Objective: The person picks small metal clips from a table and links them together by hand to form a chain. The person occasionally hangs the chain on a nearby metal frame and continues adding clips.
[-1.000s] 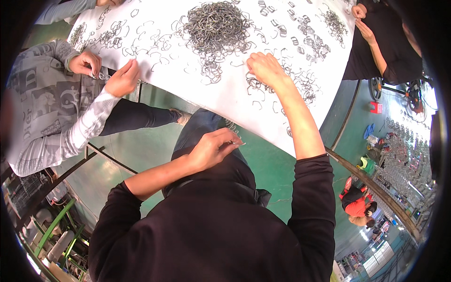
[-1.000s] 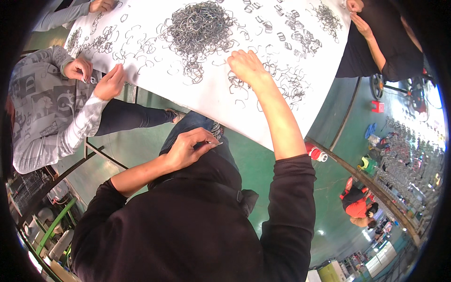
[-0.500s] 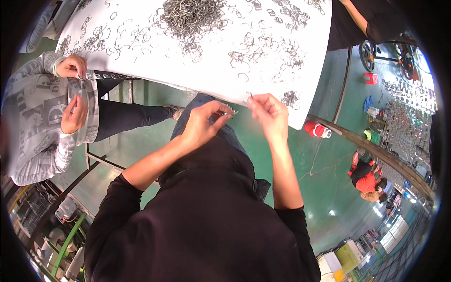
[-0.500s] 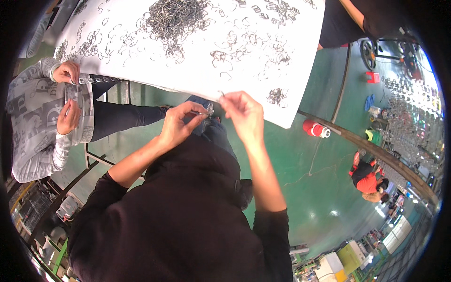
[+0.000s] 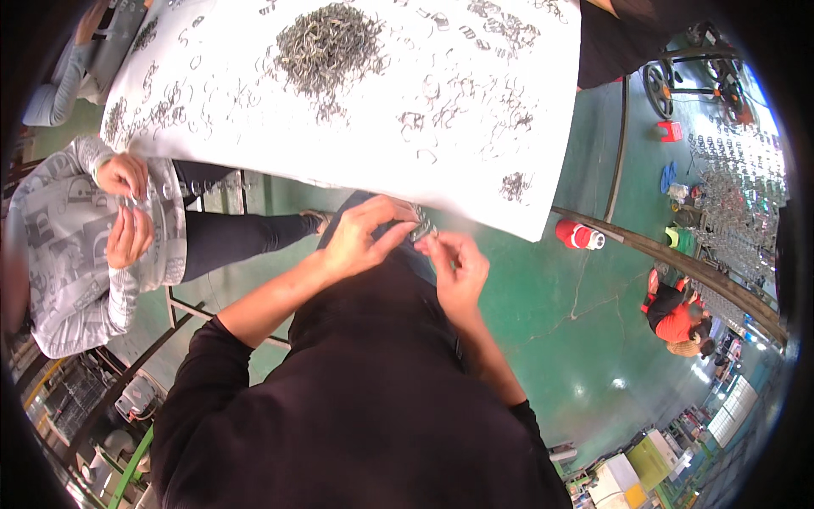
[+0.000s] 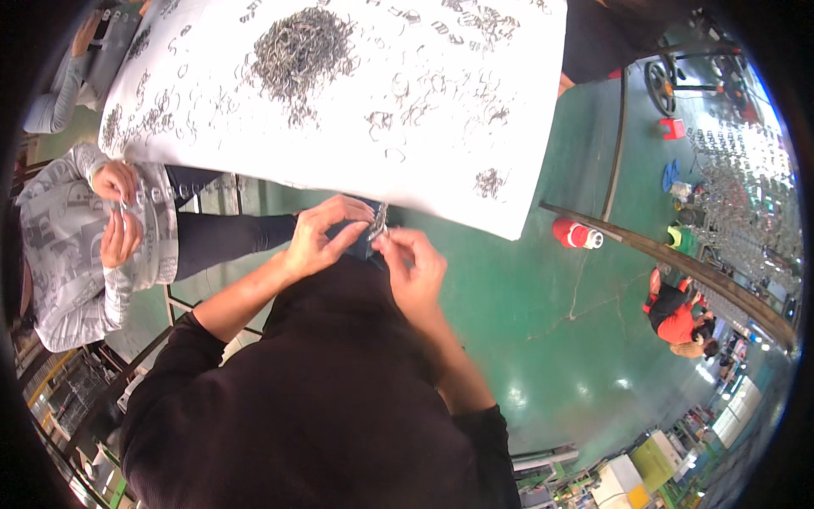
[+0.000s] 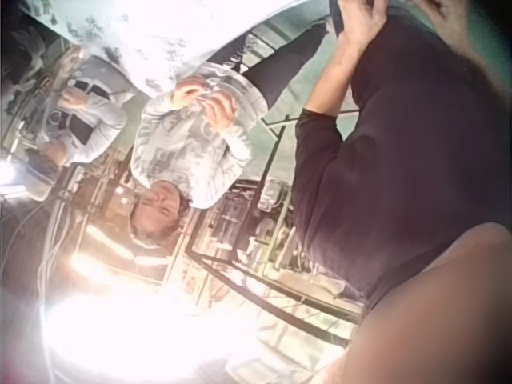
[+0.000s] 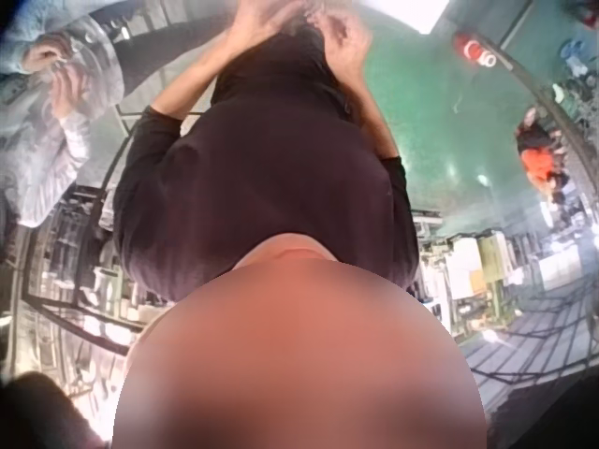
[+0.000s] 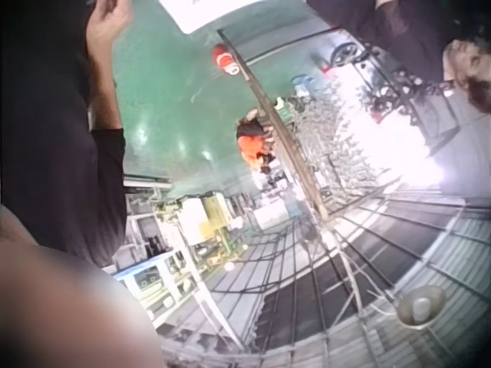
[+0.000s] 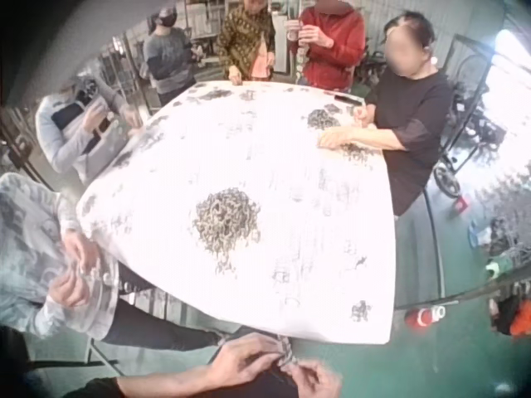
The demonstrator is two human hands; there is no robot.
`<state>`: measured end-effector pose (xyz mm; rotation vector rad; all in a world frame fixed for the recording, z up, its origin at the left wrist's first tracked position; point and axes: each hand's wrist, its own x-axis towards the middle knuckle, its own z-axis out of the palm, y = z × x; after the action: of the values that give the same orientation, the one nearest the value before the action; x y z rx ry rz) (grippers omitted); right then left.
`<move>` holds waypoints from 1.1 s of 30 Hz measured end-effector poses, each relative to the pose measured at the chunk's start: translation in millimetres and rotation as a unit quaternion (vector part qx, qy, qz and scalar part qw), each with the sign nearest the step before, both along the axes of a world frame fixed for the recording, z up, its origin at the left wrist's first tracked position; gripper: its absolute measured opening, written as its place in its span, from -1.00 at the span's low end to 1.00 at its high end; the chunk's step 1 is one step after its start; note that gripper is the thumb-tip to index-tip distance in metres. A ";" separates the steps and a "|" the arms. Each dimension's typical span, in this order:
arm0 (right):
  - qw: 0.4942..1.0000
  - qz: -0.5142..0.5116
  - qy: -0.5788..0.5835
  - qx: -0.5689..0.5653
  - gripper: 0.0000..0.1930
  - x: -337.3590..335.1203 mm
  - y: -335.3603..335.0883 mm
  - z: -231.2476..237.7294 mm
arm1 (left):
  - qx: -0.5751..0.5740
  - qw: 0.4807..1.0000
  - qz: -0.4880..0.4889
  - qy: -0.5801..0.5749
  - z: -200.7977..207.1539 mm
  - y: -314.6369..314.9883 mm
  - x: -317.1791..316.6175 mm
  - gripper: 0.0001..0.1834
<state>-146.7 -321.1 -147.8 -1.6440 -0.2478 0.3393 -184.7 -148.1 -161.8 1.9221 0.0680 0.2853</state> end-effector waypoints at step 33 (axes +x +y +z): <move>0.995 -0.003 -0.071 -0.071 -0.93 -0.9 0.6 -2.6 | -0.119 0.965 -0.024 0.233 27.9 10.3 44.1 -0.88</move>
<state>-147.6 -320.5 -150.4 -1.8117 -0.3310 0.2397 -140.6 -137.8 -134.0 1.7129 0.3523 -0.2066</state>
